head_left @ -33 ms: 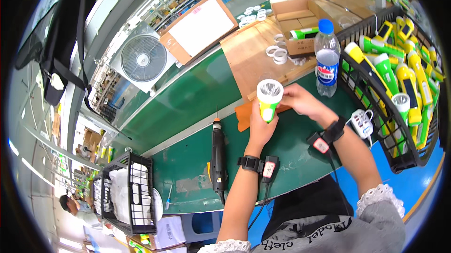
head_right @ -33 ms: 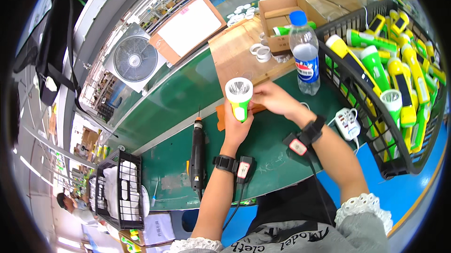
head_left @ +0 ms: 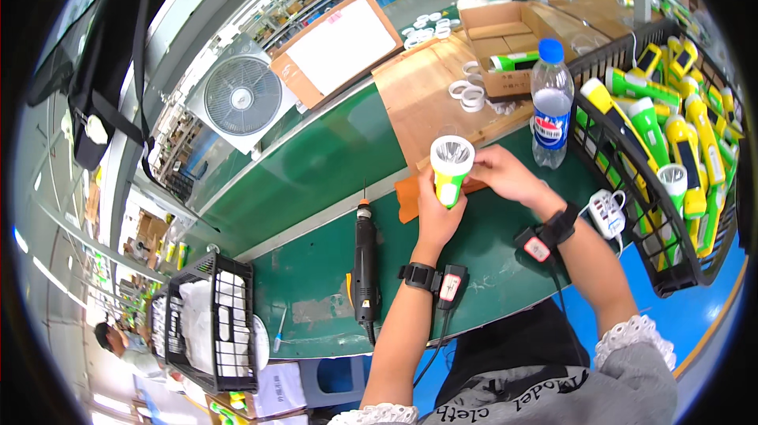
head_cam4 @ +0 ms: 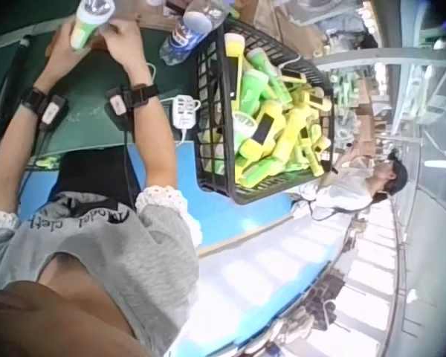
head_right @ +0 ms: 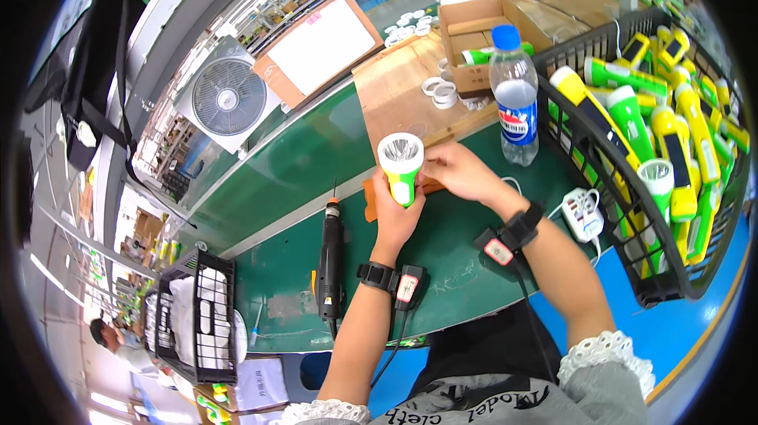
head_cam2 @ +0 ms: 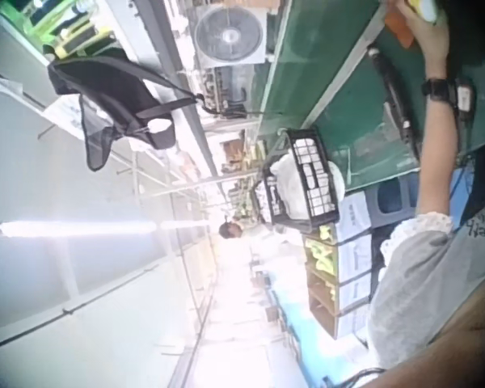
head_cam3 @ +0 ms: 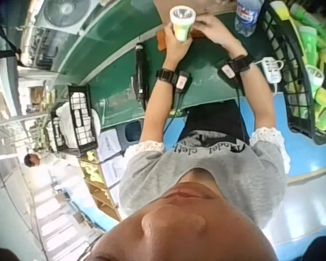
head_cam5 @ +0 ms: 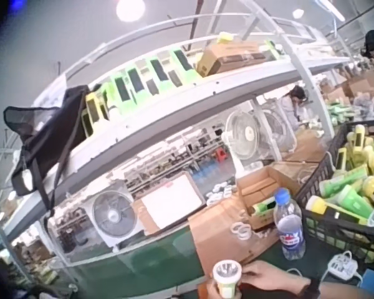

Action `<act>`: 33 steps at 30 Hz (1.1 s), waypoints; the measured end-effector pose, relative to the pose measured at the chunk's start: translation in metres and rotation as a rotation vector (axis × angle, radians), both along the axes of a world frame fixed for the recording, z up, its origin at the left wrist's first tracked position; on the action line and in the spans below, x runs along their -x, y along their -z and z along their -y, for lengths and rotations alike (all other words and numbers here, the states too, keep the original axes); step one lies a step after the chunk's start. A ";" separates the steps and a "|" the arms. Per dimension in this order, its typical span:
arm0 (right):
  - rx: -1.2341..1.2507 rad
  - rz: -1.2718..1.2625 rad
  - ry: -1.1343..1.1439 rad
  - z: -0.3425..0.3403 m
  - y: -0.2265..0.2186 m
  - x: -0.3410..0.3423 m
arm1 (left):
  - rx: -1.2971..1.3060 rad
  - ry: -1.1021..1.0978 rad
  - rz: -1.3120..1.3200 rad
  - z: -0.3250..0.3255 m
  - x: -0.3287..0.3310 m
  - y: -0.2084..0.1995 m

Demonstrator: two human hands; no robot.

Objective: The person is seen assembling flashlights on a production line, including applying stickers and components.

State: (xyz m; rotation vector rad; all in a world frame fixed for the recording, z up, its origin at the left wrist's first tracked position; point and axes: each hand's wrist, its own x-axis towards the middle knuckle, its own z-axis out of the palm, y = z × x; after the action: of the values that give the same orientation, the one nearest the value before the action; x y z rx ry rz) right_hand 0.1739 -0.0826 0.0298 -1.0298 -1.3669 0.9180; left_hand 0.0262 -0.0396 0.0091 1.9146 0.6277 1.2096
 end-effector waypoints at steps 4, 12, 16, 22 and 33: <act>-0.123 0.590 0.472 0.010 -0.013 0.009 | 0.033 -0.349 0.089 -0.013 0.009 0.006; -0.030 0.499 0.142 0.006 0.003 0.034 | 0.930 0.283 0.829 -0.030 0.024 0.018; -0.071 0.400 -0.032 0.004 0.012 0.051 | 0.966 0.605 0.925 -0.033 0.029 0.017; -0.100 0.449 -0.173 0.002 0.017 0.052 | 0.939 0.570 0.865 -0.021 0.027 0.005; -0.124 0.460 -0.175 0.001 0.020 0.050 | 0.961 0.582 0.798 -0.018 0.026 0.002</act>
State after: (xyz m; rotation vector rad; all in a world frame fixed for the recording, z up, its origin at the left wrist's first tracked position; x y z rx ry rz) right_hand 0.1235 -0.0837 0.0101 -1.0779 -1.8975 0.7348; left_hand 0.0002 -0.0214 0.0072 0.6337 0.1201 0.9069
